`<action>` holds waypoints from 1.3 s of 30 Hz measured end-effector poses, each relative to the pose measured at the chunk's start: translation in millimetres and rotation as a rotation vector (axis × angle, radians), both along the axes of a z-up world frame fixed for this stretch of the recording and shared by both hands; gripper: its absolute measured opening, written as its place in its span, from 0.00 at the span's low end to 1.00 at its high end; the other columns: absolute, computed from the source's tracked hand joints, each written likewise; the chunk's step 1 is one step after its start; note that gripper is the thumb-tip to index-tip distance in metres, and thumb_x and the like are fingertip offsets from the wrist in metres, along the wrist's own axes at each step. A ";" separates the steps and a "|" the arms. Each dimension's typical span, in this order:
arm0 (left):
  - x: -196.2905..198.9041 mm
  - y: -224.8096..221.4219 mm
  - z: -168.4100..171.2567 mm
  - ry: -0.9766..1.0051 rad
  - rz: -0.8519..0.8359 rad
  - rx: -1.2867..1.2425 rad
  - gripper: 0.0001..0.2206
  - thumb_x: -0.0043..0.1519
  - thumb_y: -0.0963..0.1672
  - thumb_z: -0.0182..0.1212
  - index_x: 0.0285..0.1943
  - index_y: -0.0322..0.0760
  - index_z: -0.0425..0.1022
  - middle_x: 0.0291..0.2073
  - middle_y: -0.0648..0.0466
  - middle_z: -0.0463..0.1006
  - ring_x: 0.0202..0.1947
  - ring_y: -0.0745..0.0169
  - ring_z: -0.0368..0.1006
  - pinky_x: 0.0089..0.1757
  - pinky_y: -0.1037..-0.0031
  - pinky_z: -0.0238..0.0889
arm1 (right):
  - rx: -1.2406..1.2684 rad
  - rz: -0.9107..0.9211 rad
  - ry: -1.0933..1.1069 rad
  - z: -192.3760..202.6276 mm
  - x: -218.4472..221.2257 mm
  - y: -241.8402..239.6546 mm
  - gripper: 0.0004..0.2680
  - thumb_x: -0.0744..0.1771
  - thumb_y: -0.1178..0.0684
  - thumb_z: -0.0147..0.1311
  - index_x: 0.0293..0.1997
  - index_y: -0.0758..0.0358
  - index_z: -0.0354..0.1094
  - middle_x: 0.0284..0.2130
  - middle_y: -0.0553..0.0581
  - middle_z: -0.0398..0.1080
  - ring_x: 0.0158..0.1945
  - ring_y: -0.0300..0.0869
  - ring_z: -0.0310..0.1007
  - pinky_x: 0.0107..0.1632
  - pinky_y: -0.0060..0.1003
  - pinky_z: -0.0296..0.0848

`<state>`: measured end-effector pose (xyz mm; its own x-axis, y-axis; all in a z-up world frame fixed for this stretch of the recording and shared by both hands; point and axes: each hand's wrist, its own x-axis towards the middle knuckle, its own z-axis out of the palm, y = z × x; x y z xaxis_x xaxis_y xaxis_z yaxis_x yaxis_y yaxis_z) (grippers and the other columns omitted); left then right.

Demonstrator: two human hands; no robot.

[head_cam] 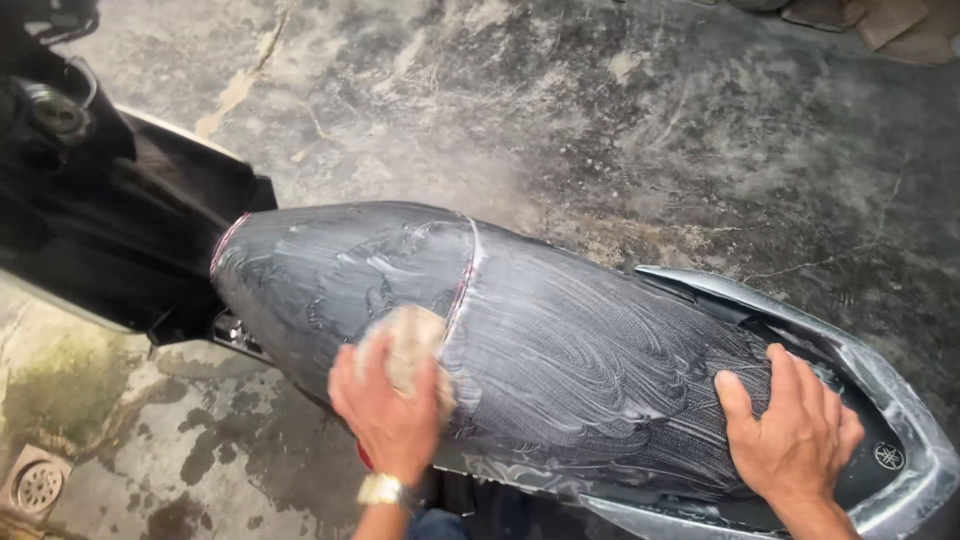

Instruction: The person scrubs the black seat of a motorcycle with a soapy cloth. They work methodically from the front to the back of the seat, applying pressure to clean the surface.

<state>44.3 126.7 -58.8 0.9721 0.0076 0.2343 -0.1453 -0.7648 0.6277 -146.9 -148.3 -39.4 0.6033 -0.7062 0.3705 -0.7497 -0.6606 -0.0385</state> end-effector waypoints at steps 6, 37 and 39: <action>-16.0 -24.0 -26.8 -0.125 0.408 -0.082 0.28 0.54 0.53 0.54 0.61 0.40 0.59 0.56 0.35 0.59 0.57 0.34 0.50 0.53 0.49 0.43 | -0.065 -0.007 0.035 0.6 1.1 -0.9 0.23 0.62 0.35 0.40 0.58 0.57 0.62 0.53 0.54 0.66 0.51 0.52 0.66 0.51 0.49 0.58; 164.4 -92.4 62.8 0.180 -1.056 0.326 0.21 0.52 0.57 0.40 0.46 0.52 0.68 0.44 0.54 0.68 0.47 0.53 0.60 0.43 0.47 0.47 | -0.054 -0.106 -0.030 -1.7 73.7 93.9 0.23 0.62 0.39 0.41 0.60 0.59 0.60 0.61 0.65 0.57 0.62 0.56 0.54 0.60 0.58 0.44; 212.2 -75.2 67.1 0.257 -0.960 0.393 0.20 0.53 0.57 0.39 0.42 0.50 0.72 0.39 0.53 0.73 0.42 0.54 0.66 0.38 0.55 0.53 | -0.019 -0.117 -0.037 -0.5 74.5 92.8 0.23 0.62 0.39 0.40 0.60 0.59 0.60 0.61 0.66 0.56 0.63 0.56 0.52 0.60 0.58 0.42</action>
